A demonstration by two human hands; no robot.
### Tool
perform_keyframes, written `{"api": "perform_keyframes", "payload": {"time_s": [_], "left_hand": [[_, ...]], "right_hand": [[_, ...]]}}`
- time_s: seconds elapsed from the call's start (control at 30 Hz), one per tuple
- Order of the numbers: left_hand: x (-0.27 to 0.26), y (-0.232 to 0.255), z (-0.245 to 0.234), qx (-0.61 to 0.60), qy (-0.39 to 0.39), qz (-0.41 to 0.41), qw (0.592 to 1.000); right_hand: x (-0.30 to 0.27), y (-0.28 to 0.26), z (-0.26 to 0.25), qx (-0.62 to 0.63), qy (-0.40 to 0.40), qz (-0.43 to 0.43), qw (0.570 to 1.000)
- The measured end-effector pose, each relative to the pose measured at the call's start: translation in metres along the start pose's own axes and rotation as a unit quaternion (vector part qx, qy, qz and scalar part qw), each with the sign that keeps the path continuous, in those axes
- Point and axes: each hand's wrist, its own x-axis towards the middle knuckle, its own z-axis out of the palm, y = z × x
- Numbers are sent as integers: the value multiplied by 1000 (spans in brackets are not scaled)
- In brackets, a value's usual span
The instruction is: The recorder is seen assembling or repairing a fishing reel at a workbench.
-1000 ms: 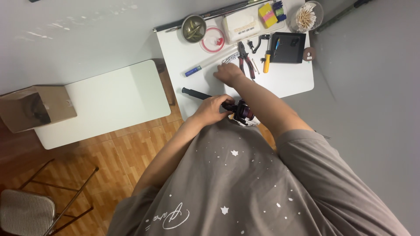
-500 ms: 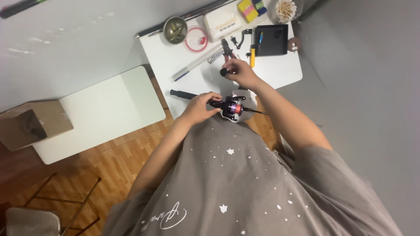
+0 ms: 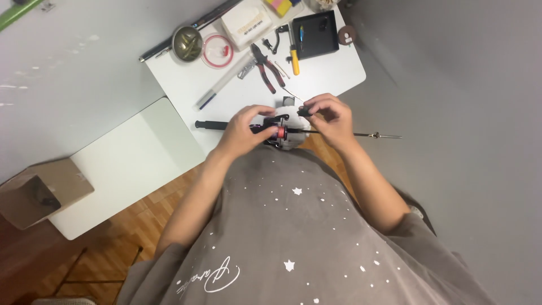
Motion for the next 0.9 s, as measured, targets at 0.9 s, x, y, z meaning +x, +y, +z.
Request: {"api": "perform_keyframes", "payload": {"time_s": [0.9], "left_hand": [[12,51,11,-20,61,43,997]], "right_hand": [[28,-29,21,-164,-62,-77,982]]}}
